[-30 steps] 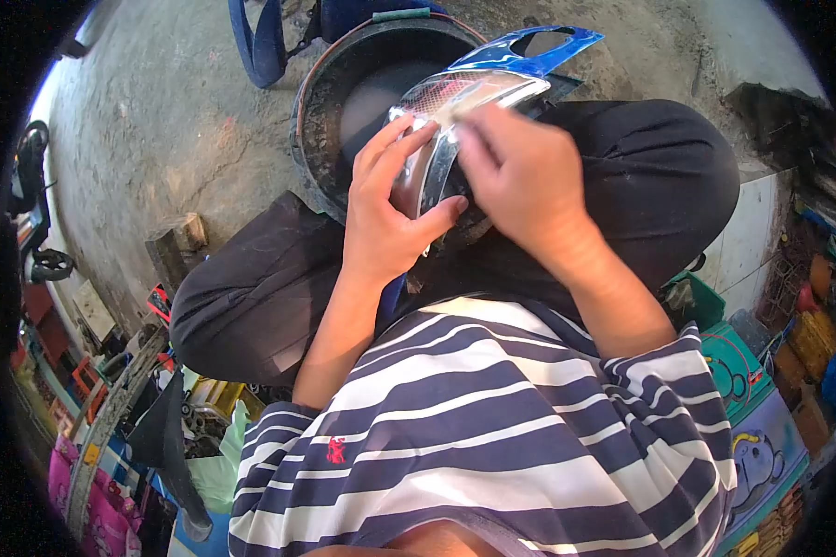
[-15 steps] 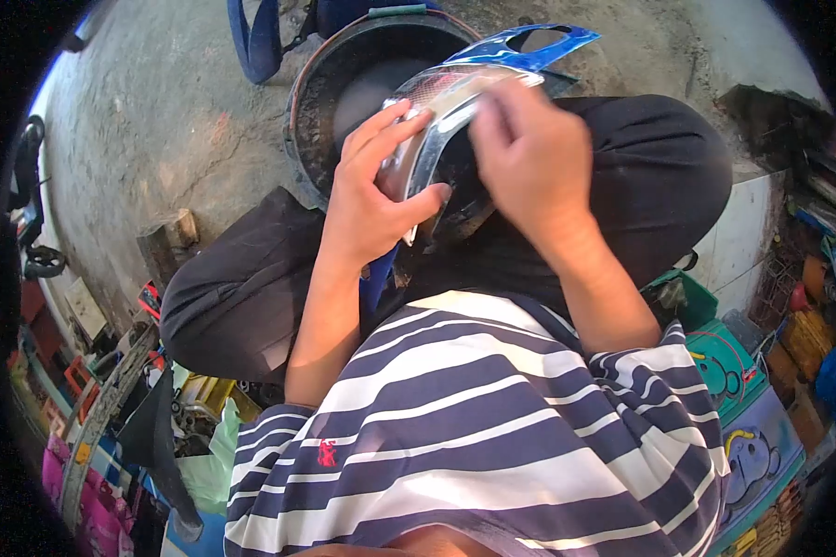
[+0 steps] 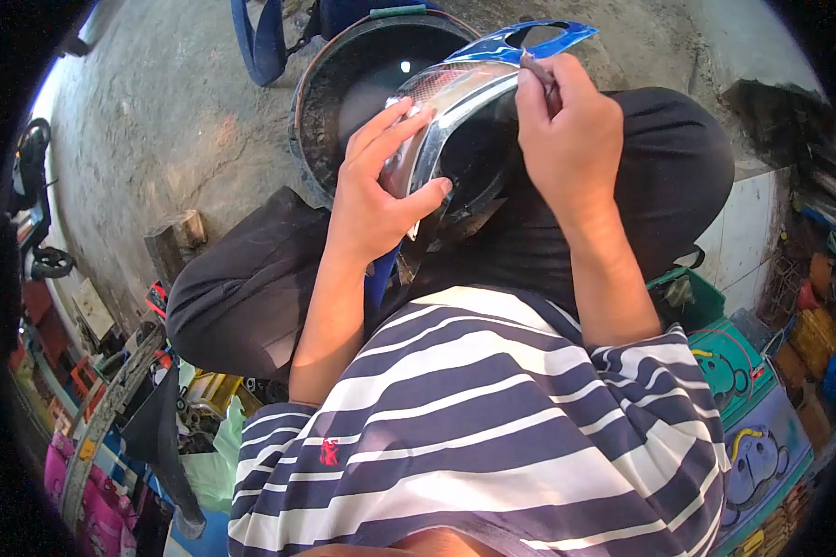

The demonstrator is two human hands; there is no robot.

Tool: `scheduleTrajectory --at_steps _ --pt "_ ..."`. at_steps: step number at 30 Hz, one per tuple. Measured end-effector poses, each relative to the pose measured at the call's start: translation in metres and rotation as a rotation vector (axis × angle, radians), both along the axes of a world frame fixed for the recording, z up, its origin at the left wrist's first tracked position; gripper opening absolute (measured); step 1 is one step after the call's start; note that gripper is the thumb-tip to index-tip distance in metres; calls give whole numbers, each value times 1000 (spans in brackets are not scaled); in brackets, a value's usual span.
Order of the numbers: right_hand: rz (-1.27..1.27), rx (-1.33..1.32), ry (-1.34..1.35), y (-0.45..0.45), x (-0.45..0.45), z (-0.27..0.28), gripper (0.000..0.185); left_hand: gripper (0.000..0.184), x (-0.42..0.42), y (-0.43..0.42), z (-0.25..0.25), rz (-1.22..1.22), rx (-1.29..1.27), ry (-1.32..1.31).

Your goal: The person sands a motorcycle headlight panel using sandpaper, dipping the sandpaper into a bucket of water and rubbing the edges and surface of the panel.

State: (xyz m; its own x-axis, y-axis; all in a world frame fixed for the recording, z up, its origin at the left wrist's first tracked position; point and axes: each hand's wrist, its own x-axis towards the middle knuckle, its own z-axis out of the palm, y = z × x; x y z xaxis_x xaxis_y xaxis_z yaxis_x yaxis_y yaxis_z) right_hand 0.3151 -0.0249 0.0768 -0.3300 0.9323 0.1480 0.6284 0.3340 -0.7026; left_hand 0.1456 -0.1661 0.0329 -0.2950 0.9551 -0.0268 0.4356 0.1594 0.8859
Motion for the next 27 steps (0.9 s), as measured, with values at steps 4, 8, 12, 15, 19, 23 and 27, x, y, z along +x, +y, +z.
scheduleTrajectory --at_steps 4,8,12,15,19,23,27 --pt "367 137 -49 -29 -8 -8 6 74 -2 1 -5 -1 17 -9" --pt "-33 -91 -57 9 3 6 7 76 0 0 0 7 8 -9" --pt "366 115 -53 -27 -8 -9 8 77 1 2 0 1 10 1" --pt "-3 -71 21 6 -2 5 9 78 7 -1 1 8 27 6" --pt "318 26 3 -21 -9 -6 8 79 7 -3 2 34 -4 -23" --pt "20 -85 36 7 -4 4 7 80 7 -3 3 31 6 -7" --pt "309 -26 8 -16 -9 -6 8 79 6 -3 0 27 19 1"
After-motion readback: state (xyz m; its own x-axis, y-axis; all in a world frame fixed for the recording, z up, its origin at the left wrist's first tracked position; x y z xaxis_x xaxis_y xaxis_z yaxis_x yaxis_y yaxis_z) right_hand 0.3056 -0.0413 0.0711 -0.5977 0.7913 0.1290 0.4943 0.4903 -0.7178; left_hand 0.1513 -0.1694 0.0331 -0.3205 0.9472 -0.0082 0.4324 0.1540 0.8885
